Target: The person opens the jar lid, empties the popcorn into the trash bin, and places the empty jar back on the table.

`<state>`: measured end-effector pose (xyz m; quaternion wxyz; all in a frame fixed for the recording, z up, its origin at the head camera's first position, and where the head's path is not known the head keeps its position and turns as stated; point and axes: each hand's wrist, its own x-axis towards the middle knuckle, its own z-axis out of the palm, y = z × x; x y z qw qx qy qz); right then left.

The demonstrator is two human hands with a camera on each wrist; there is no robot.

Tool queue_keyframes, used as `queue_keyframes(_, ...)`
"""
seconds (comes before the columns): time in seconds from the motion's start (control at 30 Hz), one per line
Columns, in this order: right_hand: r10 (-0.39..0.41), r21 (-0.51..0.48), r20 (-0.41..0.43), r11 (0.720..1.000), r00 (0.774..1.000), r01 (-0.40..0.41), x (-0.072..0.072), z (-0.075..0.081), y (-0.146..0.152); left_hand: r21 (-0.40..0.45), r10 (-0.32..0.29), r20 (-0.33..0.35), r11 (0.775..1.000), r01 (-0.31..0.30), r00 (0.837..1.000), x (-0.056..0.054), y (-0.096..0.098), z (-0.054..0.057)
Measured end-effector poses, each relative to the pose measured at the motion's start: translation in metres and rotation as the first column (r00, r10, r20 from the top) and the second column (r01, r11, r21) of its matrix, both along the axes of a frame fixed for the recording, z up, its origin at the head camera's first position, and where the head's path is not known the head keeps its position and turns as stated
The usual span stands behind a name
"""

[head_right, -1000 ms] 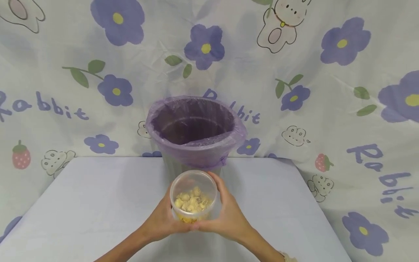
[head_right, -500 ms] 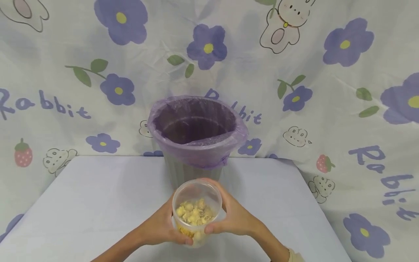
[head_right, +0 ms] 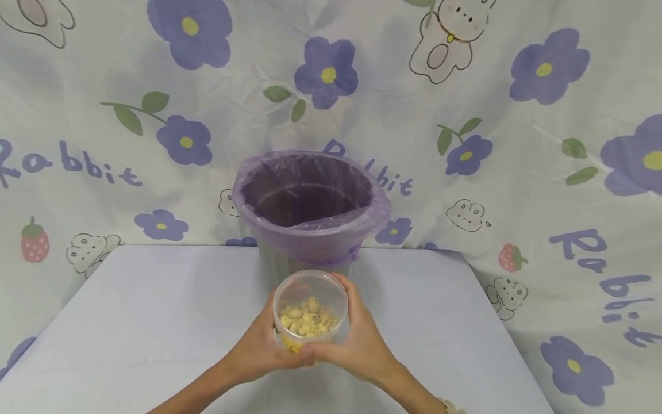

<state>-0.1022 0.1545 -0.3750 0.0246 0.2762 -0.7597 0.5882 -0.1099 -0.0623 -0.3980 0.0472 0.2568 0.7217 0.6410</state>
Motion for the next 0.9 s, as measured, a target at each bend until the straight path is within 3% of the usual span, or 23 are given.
queue_keyframes(0.13,0.124,-0.023,0.044,0.992,0.991,-0.123,-0.004,0.002,0.007,-0.005,-0.067,-0.001,0.998,0.067,0.998,0.000,-0.005,0.001)
queue_keyframes(0.27,0.263,-0.042,0.055,0.965,0.963,-0.261,-0.010,0.003,0.015,-0.022,-0.135,-0.034,0.991,0.134,0.990,0.000,-0.008,0.001)
queue_keyframes(0.4,0.319,-0.053,0.055,0.947,0.946,-0.317,-0.013,0.003,0.019,-0.026,-0.158,-0.051,0.987,0.157,0.986,0.001,-0.008,0.002)
queue_keyframes(0.5,0.271,-0.035,0.039,0.962,0.962,-0.270,-0.011,0.002,0.017,-0.028,-0.135,-0.063,0.991,0.134,0.989,0.000,-0.007,0.002)
queue_keyframes(0.63,0.083,0.011,-0.017,0.997,0.996,-0.082,-0.004,-0.001,0.008,-0.023,-0.060,-0.060,0.998,0.059,0.996,0.000,-0.005,0.001)
queue_keyframes(0.8,-0.113,0.043,-0.034,0.993,0.993,0.114,0.004,-0.001,-0.005,-0.013,0.028,-0.025,1.000,-0.028,0.999,0.001,0.001,-0.002)
queue_keyframes(0.9,-0.145,0.048,-0.021,0.988,0.989,0.146,0.006,-0.001,-0.008,-0.021,0.031,-0.015,0.999,-0.032,0.999,0.001,0.001,-0.002)
